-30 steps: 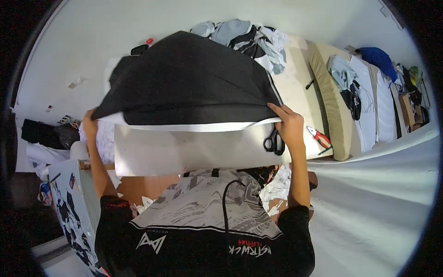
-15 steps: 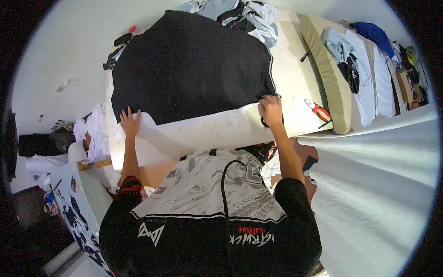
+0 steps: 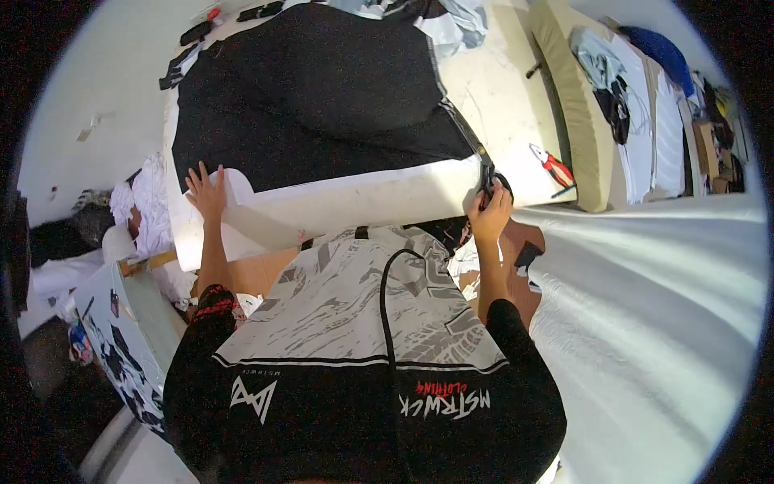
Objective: Cutting clothing components from fabric sheets using large scissors following printed patterns.
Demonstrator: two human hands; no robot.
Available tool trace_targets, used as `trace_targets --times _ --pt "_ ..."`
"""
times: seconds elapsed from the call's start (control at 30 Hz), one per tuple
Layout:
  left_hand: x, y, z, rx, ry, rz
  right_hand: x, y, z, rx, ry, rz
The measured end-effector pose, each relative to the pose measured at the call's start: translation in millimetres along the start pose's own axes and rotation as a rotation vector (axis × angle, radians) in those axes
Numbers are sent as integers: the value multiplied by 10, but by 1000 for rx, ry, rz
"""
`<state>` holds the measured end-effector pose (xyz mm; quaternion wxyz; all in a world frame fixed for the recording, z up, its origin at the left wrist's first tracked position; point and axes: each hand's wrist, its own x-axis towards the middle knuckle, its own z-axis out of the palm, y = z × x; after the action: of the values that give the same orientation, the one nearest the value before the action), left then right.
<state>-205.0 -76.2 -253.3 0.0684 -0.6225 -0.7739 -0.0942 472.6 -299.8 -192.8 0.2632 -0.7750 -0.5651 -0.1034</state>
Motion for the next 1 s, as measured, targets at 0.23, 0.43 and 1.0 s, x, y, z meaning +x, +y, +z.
trace_targets --times 0.23,0.43,1.0 --pt "72 -174 141 6 8 12 -174 240 -306 -47 -290 329" --pt "-80 -178 60 49 56 -15 -265 328 -493 123 -293 335" --pt "-425 269 -615 49 -46 -43 458 -555 607 89 -219 314"
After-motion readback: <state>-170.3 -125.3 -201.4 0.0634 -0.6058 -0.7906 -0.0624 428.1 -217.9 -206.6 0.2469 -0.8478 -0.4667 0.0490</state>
